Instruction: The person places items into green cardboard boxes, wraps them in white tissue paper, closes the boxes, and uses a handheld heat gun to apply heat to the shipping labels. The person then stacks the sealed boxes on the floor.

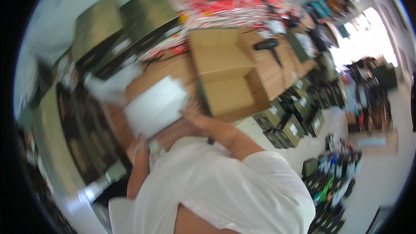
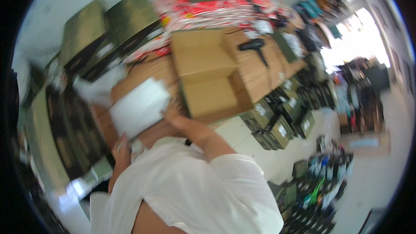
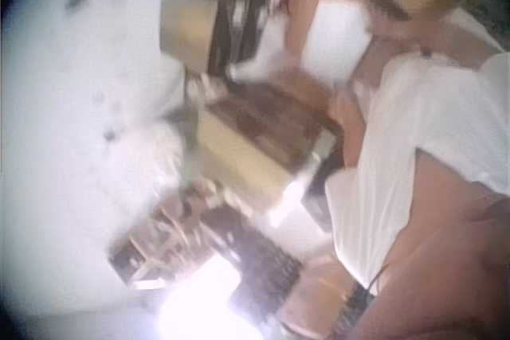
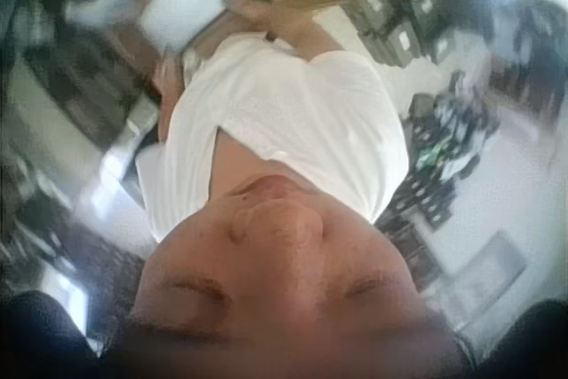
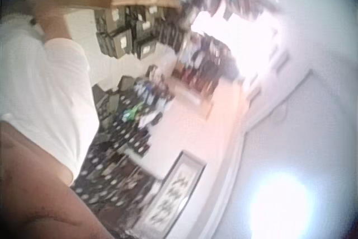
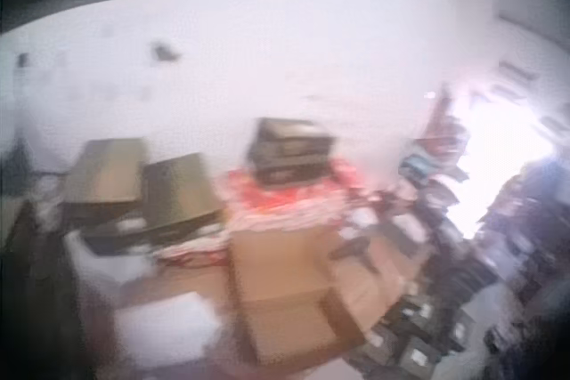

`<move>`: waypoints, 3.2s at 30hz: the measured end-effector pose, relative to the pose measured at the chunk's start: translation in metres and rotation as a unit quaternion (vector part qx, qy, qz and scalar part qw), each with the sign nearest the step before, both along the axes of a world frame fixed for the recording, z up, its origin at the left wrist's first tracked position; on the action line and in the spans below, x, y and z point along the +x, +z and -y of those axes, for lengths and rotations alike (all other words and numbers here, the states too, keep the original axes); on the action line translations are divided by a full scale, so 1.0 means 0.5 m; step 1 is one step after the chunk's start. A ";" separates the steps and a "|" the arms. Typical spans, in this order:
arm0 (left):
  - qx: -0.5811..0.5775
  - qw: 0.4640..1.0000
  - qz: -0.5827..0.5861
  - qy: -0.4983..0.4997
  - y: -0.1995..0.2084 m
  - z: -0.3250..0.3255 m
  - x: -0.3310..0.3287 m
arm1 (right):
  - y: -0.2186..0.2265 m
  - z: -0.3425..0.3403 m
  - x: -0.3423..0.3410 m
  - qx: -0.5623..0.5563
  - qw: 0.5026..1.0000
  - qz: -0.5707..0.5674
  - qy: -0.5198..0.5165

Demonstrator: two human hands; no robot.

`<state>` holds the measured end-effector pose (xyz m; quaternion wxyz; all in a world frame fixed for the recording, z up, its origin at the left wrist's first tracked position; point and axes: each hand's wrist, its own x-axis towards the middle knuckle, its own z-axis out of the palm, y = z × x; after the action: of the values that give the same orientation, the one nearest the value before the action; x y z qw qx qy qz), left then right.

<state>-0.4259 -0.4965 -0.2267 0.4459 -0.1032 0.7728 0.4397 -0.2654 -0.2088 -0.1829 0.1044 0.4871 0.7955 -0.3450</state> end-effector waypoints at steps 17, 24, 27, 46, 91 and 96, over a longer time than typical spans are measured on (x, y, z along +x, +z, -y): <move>0.390 0.854 0.276 0.206 -0.044 -0.140 0.033 | 0.079 0.033 0.016 -0.424 0.904 0.039 -0.029; 0.336 0.880 0.058 0.330 0.311 -0.151 0.053 | 0.191 -0.097 -0.152 -0.187 0.957 -0.206 -0.086; 0.322 0.881 0.078 0.339 0.367 -0.143 0.019 | 0.227 -0.095 -0.310 -0.392 0.868 -0.269 -0.141; 0.397 0.866 0.065 0.296 0.439 -0.148 -0.110 | 0.054 -0.103 -0.747 -0.682 0.562 -0.386 -0.265; 0.797 0.428 0.118 0.409 0.168 -0.517 -0.690 | 0.428 -0.115 -0.789 -0.751 0.472 -0.263 -0.380; 0.761 0.450 0.114 0.453 0.123 -0.511 -0.717 | 0.424 -0.109 -0.780 -0.747 0.480 -0.284 -0.363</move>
<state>-0.7846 -0.2408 -0.1651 0.1678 -0.1074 -0.0840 0.9764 -0.6554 -0.1544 0.0288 0.0630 0.3462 -0.0232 -0.9357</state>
